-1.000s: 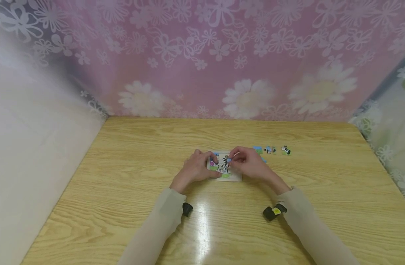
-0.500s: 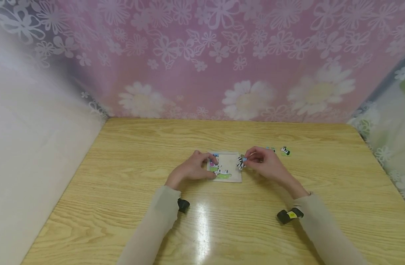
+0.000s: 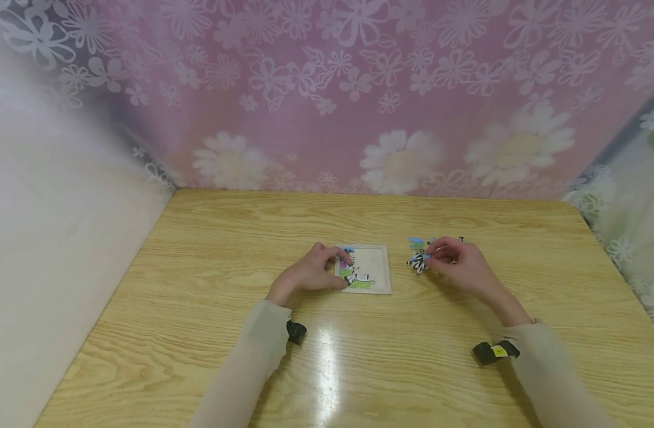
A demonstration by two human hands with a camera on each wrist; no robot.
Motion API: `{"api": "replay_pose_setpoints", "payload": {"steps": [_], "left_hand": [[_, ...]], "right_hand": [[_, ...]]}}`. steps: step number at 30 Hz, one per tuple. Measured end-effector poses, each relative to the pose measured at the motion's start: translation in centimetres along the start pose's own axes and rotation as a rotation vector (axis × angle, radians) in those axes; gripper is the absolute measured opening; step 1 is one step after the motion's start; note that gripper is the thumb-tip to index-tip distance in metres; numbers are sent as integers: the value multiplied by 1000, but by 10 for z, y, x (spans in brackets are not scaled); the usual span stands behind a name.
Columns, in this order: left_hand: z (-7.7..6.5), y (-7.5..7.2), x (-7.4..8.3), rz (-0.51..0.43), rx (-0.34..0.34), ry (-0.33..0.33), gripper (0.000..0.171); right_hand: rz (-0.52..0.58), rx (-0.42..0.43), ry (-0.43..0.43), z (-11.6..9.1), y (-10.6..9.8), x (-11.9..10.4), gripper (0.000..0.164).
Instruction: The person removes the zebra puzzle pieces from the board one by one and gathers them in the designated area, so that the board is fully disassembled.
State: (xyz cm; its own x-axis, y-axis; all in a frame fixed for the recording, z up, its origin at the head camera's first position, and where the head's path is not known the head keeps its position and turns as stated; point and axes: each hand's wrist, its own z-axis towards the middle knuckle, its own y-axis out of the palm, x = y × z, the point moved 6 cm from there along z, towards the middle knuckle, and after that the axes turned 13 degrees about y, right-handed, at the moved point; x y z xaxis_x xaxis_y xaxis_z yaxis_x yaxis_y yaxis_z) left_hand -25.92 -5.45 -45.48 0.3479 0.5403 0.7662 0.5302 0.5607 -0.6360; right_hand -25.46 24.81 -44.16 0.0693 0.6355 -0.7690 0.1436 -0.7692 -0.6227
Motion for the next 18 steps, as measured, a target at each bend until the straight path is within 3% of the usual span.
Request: {"api": "replay_pose_setpoints", "payload": {"steps": [10,18], "left_hand": [[-1,0,0,-33,11,1,37],[-1,1,-2,-40,19,-10,37]], "right_hand": [[-121,39,20,-6,-26,16,16],[-210,32,46,-4,-31,25,20]]}}
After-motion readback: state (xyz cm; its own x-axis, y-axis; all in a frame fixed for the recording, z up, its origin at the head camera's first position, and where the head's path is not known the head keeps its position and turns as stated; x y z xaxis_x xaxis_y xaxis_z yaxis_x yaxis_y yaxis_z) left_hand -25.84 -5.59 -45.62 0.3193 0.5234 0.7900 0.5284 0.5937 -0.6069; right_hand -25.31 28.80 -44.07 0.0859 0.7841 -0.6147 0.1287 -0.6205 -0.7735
